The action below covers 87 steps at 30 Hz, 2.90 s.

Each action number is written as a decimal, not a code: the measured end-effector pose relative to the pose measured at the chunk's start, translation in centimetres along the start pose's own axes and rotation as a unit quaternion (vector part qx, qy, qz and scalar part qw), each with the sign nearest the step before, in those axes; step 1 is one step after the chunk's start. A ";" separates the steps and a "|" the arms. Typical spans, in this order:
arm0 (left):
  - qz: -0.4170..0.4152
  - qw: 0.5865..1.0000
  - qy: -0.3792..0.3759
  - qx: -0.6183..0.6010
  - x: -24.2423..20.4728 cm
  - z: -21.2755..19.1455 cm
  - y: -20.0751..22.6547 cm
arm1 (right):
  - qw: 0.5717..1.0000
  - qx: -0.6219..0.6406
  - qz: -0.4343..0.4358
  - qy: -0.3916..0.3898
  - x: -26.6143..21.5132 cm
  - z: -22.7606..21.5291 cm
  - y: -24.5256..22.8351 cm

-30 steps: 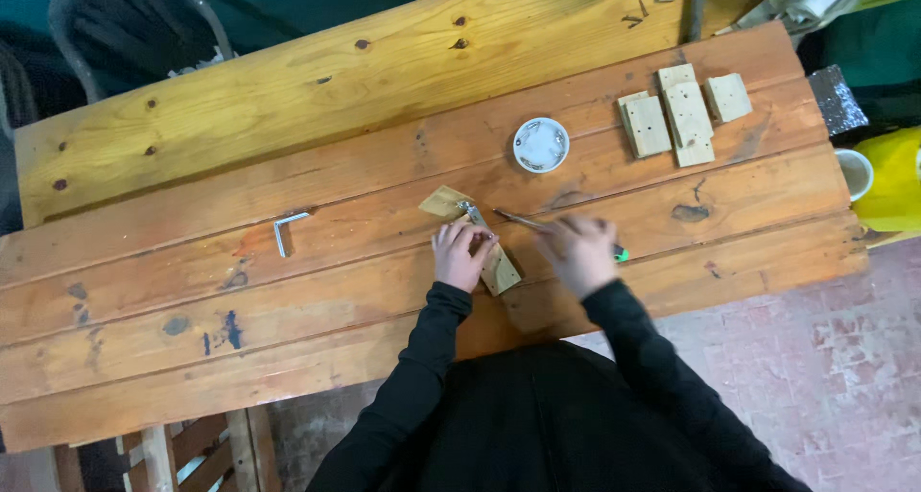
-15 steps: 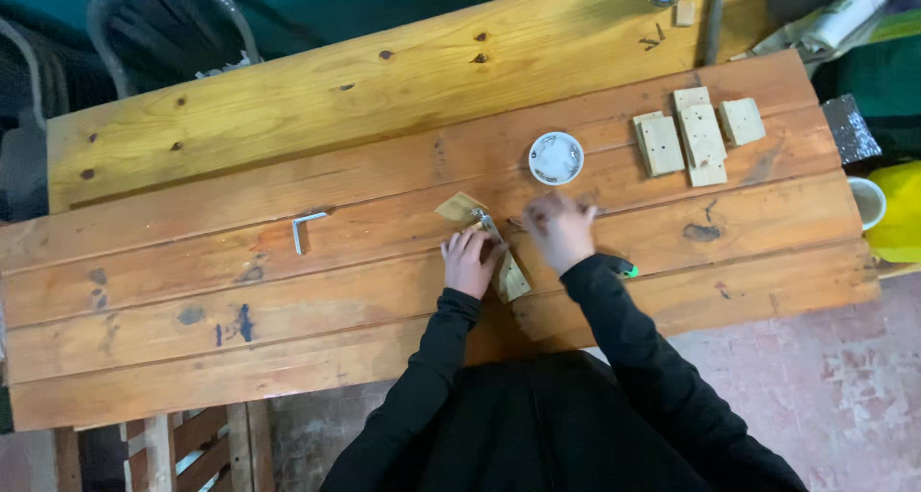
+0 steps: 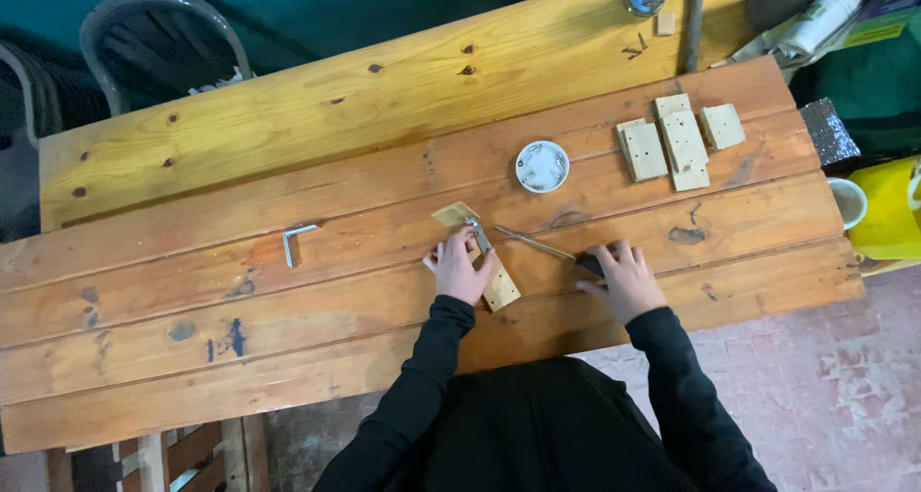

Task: The person assembles small wooden blocks by attaching metal brackets with screws. They repeatedly pick up blocks, align brackets, insert screws, and tighten them with a screwdriver, then place the finished pieces aside on the workbench.

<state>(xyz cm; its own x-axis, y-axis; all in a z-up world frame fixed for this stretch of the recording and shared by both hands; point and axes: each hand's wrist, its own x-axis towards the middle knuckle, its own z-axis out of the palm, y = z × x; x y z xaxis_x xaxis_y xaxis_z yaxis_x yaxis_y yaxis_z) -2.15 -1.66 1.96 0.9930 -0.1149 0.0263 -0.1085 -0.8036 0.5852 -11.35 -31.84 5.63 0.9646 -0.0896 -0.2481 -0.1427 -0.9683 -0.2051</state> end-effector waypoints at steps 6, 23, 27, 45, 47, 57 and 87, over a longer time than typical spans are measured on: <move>0.056 0.997 0.037 0.022 0.1 -0.2 0.2 | 0.962 0.112 -0.094 0.228 0.2 0.6 1.6; 0.053 0.998 0.024 0.016 0.3 1.4 -1.5 | 0.924 0.232 -0.046 0.301 0.0 -7.9 -2.1; 0.077 0.995 0.052 0.022 0.5 2.7 -3.0 | 0.830 0.440 -0.109 0.325 -0.9 -11.2 -6.8; 0.215 0.967 0.137 -0.023 1.0 2.9 -3.4 | 0.865 0.309 -0.193 0.344 4.8 -9.8 -16.9; 0.214 0.967 0.134 -0.023 0.9 2.9 -3.1 | 0.868 0.295 -0.178 0.356 4.5 -9.3 -16.7; 0.170 0.982 0.086 -0.003 0.9 3.9 -3.3 | 0.868 0.328 -0.134 0.348 4.4 -8.4 -16.5; 0.179 0.975 0.122 0.043 0.6 3.8 -2.9 | 0.855 -0.261 -0.395 0.212 6.1 -21.1 -19.5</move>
<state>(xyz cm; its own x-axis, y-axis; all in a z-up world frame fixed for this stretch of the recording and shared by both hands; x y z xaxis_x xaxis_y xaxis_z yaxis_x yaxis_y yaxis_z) -1.40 -1.64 -2.78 0.8713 -0.2627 0.4145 -0.4429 -0.7846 0.4338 2.02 -18.45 28.12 0.7235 0.6714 0.1605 0.6026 -0.7277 0.3277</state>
